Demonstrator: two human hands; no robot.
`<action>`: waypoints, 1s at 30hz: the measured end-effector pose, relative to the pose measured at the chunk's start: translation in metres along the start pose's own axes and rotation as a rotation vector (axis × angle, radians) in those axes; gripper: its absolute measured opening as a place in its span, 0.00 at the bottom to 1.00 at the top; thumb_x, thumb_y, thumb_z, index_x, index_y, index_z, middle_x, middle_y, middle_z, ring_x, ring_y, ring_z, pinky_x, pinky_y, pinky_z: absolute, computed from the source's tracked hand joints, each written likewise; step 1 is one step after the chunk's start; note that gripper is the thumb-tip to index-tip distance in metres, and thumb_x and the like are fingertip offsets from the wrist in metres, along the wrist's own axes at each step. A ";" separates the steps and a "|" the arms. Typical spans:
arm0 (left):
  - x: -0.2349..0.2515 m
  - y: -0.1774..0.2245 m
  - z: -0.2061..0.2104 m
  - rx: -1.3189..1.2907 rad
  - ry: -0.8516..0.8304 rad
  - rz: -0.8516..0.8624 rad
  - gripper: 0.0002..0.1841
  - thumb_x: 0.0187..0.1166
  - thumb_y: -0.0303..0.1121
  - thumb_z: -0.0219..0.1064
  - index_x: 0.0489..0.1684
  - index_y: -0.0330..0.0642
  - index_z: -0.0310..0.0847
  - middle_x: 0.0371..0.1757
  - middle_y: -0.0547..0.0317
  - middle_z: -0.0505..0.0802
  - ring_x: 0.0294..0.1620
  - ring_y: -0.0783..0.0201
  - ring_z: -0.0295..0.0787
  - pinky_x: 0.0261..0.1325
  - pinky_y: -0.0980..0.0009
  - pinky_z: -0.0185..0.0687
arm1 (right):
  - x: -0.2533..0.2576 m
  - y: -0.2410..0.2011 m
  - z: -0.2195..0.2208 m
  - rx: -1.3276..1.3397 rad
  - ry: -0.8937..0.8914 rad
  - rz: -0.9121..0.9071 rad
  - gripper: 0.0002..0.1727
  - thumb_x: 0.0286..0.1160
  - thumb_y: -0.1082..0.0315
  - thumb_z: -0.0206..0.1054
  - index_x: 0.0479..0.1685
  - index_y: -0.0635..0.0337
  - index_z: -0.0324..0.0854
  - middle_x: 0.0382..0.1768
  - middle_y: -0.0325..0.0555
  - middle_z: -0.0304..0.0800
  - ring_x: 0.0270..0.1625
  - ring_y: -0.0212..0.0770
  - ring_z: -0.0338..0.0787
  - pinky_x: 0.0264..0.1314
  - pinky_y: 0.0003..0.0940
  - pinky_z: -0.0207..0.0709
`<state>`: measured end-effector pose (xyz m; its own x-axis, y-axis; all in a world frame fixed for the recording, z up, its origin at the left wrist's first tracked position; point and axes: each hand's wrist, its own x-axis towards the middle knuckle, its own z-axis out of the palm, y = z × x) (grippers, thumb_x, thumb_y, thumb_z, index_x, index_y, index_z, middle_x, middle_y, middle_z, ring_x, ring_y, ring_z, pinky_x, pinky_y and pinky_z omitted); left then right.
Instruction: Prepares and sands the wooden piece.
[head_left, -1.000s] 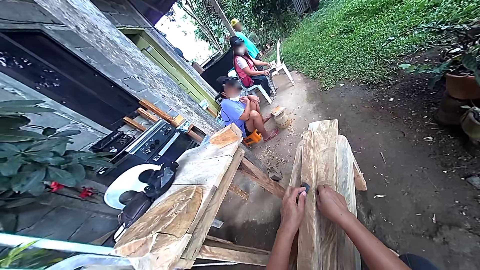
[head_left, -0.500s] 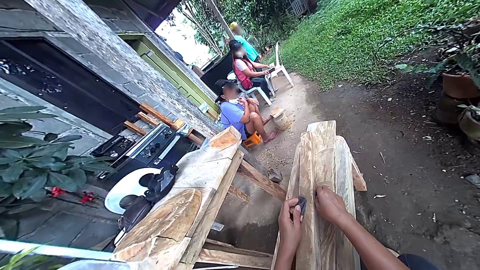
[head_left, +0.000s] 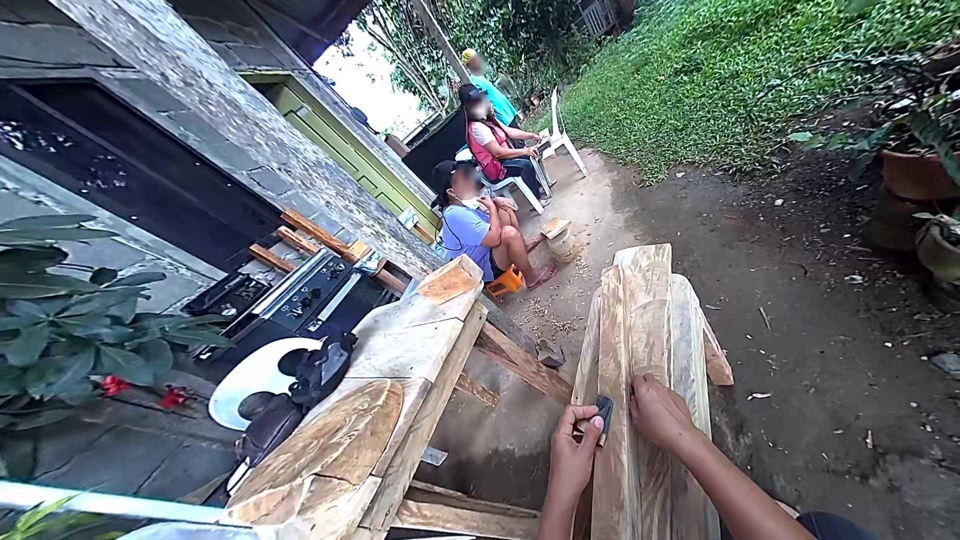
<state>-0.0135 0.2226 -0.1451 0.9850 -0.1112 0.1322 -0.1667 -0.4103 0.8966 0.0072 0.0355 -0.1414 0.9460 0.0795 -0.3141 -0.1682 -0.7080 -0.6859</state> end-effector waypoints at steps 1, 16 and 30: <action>-0.002 0.000 0.000 0.021 0.001 0.017 0.11 0.77 0.27 0.70 0.51 0.30 0.85 0.53 0.50 0.93 0.49 0.68 0.91 0.52 0.73 0.87 | 0.000 0.000 0.000 0.001 -0.001 -0.001 0.21 0.87 0.64 0.55 0.72 0.66 0.76 0.71 0.62 0.81 0.71 0.58 0.86 0.69 0.55 0.80; -0.002 0.023 0.017 0.833 0.082 0.222 0.13 0.84 0.34 0.65 0.52 0.37 0.93 0.46 0.43 0.95 0.55 0.41 0.91 0.63 0.42 0.83 | 0.000 0.001 0.001 0.004 0.004 0.012 0.21 0.87 0.64 0.55 0.71 0.66 0.76 0.71 0.61 0.81 0.71 0.58 0.86 0.68 0.55 0.80; 0.009 0.039 0.022 0.891 -0.055 0.101 0.16 0.87 0.34 0.60 0.58 0.32 0.87 0.56 0.38 0.92 0.64 0.38 0.87 0.71 0.44 0.79 | -0.003 0.004 -0.001 0.029 -0.004 -0.026 0.23 0.87 0.64 0.56 0.74 0.66 0.75 0.73 0.62 0.79 0.71 0.60 0.85 0.70 0.56 0.80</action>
<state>-0.0120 0.1855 -0.1187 0.9640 -0.2181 0.1519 -0.2480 -0.9437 0.2187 0.0039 0.0320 -0.1426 0.9492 0.1003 -0.2983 -0.1515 -0.6851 -0.7126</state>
